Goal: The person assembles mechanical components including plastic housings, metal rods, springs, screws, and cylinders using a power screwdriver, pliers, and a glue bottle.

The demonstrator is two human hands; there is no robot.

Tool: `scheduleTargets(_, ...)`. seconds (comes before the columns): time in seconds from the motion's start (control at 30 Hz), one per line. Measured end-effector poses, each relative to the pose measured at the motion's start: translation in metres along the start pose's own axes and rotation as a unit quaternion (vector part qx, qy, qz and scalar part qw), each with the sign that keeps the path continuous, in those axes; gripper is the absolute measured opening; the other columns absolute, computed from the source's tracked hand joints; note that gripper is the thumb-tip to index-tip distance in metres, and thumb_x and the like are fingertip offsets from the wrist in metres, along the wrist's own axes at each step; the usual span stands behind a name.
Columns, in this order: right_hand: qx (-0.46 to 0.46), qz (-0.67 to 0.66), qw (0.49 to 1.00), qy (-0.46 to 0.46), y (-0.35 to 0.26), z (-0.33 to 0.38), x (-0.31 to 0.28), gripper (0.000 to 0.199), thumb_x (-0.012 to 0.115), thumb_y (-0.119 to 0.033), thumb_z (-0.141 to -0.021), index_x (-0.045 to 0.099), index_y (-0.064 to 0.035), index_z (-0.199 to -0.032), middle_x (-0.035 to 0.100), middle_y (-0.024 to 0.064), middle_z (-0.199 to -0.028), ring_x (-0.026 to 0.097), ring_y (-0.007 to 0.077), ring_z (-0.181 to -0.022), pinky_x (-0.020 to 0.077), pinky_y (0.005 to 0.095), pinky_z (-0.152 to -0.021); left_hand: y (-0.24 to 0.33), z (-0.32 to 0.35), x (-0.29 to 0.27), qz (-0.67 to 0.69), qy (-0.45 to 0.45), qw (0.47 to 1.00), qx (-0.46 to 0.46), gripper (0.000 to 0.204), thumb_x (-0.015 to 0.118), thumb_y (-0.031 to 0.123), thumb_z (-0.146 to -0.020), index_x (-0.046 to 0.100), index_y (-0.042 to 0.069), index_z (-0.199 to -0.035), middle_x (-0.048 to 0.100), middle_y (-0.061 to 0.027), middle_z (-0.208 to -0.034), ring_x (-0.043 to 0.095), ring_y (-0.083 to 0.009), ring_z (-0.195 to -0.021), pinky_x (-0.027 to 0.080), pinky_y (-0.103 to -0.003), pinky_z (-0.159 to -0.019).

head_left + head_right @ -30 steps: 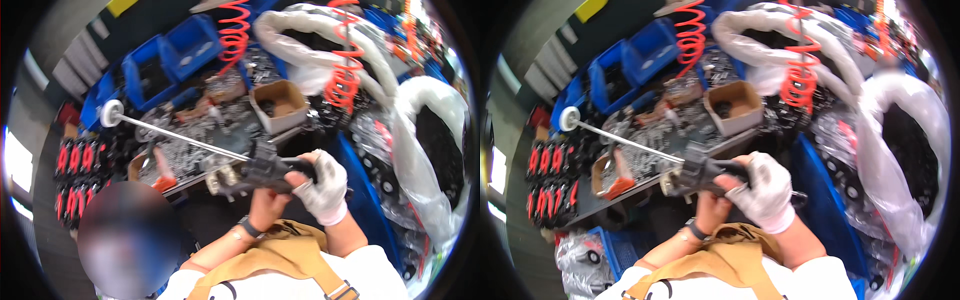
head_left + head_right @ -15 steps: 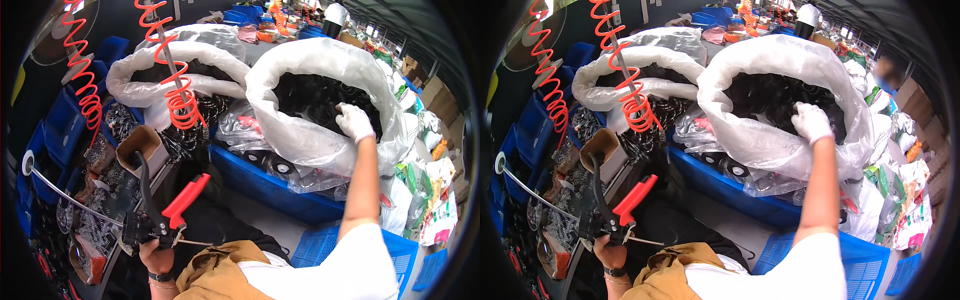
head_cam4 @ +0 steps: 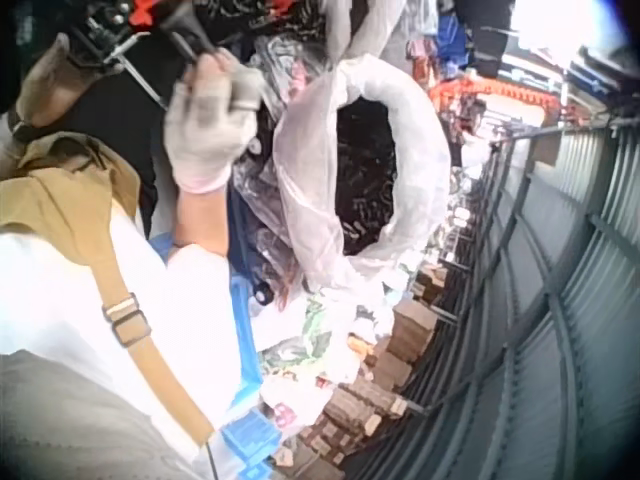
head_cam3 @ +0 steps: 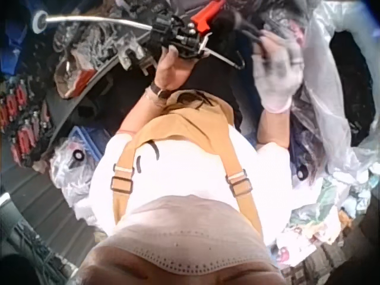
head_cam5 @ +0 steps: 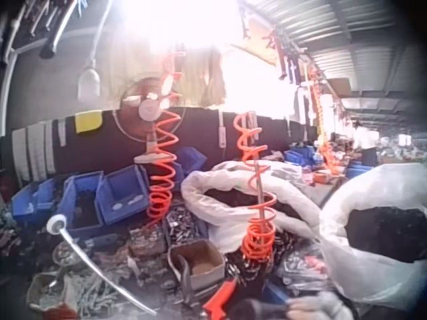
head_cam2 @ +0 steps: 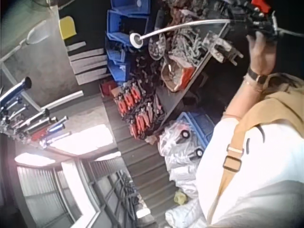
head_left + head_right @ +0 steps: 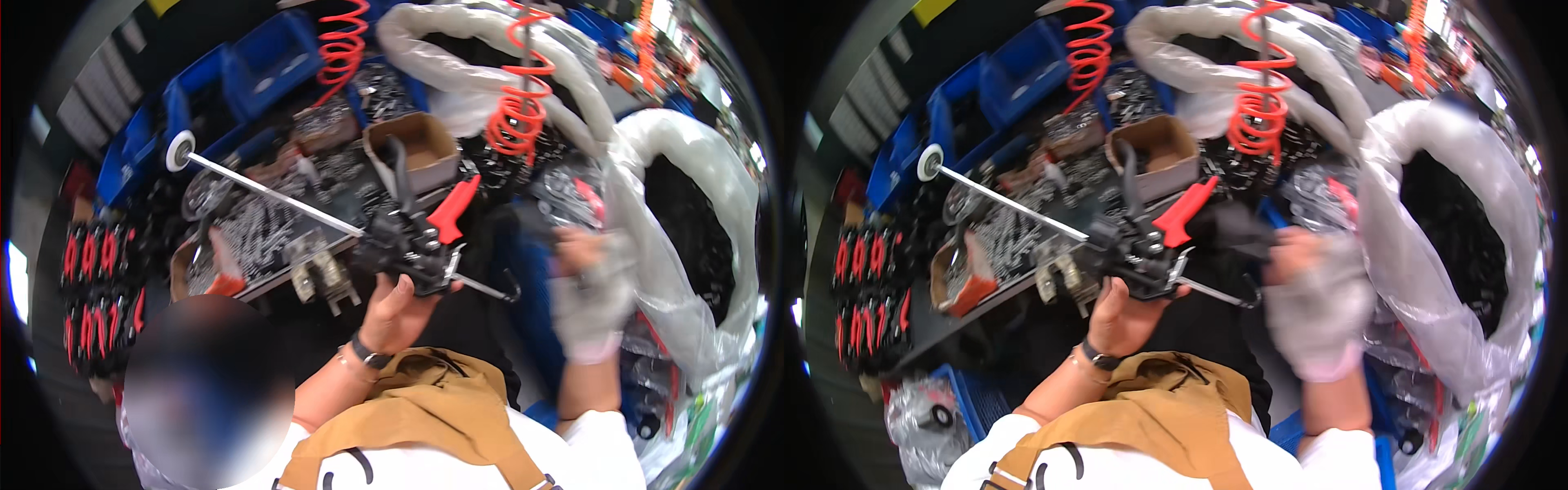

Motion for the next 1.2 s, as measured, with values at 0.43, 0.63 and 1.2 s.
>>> scheduleTargets(0.43,-0.130,-0.238,0.956,-0.114,-0.114,0.030,0.153,0.071,0.070,-0.039,-0.081,0.040,-0.0077,-0.138,0.040,0.0270,-0.132,0.049,0.0460,-0.111,0.0451,0.0521,-0.089,0.068,0.054,-0.037,-0.055,0.094,0.992,0.060,0.102,0.072,0.068,-0.064,0.037,0.007,-0.138,0.051,-0.0070,-0.132,0.053,-0.0210,-0.118,0.047,-0.036,-0.097)
scheduleTargets(0.63,-0.217,-0.185,0.952,-0.114,-0.136,0.023,0.172,0.067,0.067,-0.032,-0.082,0.039,-0.0084,-0.138,0.038,0.0263,-0.137,0.043,0.0479,-0.124,0.0364,0.0609,-0.101,0.085,0.068,-0.050,-0.041,0.095,0.994,0.047,0.071,0.081,0.023,-0.074,0.042,0.011,-0.133,0.054,-0.0018,-0.117,0.054,-0.0155,-0.109,0.047,-0.031,-0.091)
scheduleTargets(1.2,0.239,-0.072,0.946,-0.207,0.077,0.109,0.145,0.058,0.059,-0.018,-0.089,0.038,-0.0016,-0.141,0.045,0.0184,-0.139,0.041,0.0327,-0.129,0.0307,0.0403,-0.109,0.164,0.021,-0.101,-0.347,0.251,0.886,-0.181,0.048,0.054,0.046,-0.092,0.065,0.001,-0.103,0.069,-0.0065,-0.083,0.067,-0.0145,-0.064,0.054,-0.025,-0.052)
Point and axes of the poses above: each hand's wrist, its own z-axis away from the middle knuckle, its own x-axis out of the palm, y = z × x, the point moved 5 cm from there along -z, towards the middle knuckle
